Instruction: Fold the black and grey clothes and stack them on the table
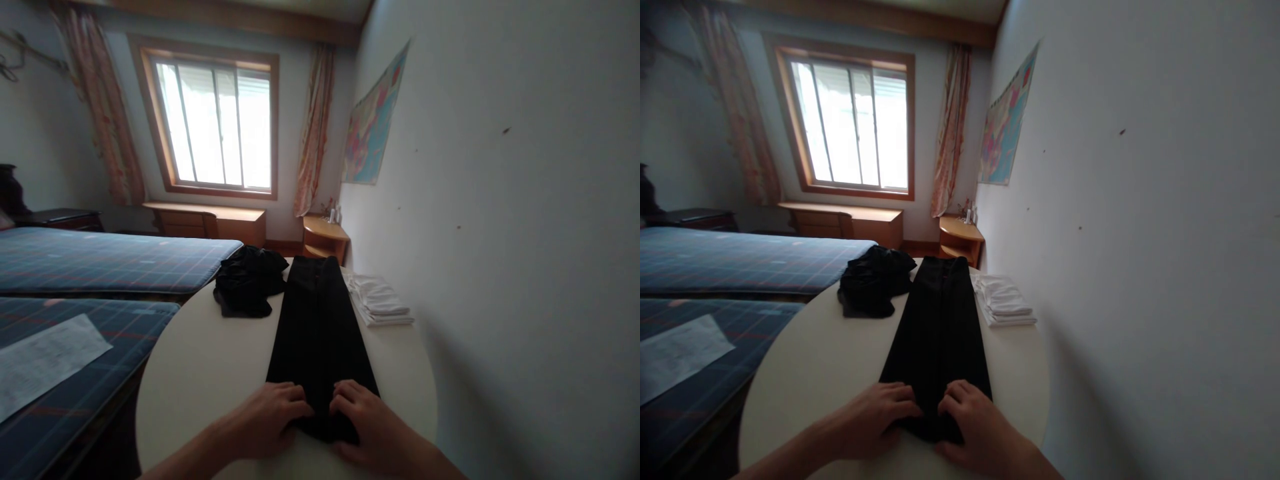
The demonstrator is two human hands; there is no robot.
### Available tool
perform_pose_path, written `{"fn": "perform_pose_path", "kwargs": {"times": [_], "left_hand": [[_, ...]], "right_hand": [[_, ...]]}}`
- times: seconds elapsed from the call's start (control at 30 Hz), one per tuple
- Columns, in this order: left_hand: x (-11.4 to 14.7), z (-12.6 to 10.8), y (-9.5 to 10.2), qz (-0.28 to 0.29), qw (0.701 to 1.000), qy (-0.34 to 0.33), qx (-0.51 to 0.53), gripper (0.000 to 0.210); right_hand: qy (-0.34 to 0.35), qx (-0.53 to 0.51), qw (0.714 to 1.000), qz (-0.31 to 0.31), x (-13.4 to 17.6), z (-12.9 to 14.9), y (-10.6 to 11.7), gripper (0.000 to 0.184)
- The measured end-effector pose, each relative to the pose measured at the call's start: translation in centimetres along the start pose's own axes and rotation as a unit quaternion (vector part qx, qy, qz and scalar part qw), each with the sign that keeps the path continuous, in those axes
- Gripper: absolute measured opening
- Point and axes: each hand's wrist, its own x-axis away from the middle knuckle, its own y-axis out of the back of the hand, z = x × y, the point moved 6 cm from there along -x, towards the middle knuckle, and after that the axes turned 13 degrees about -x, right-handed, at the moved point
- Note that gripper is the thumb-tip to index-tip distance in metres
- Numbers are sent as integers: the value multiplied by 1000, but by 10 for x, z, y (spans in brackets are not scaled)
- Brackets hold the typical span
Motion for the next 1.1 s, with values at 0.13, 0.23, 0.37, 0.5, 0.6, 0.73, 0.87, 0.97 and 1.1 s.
{"fn": "perform_pose_path", "kwargs": {"times": [0.13,0.23,0.37,0.5,0.6,0.73,0.87,0.97,1.1], "left_hand": [[3,0,3,10,999,10,29,63],[3,-2,3,19,999,17,36,71],[2,-5,3,22,999,26,37,74],[2,-6,1,19,999,34,32,71],[2,-7,-3,15,999,28,21,67],[2,-6,-7,5,1000,10,-3,63],[2,-5,-8,7,999,-8,-43,59],[2,-3,-4,15,999,-16,-49,58],[4,-1,7,32,999,-12,-32,56]], "right_hand": [[-27,-20,999,-9,6,-2,2,24],[-22,-45,998,-28,8,-3,2,19],[-43,-44,993,-102,13,-16,-1,19],[-61,-40,976,-204,21,-32,-3,14],[31,7,983,-180,22,-25,-12,26],[73,71,986,-135,23,-18,-20,37],[86,112,984,-112,24,-13,-17,24],[94,147,980,-101,24,-11,-19,30],[126,243,957,-96,18,-6,-31,25]]}}
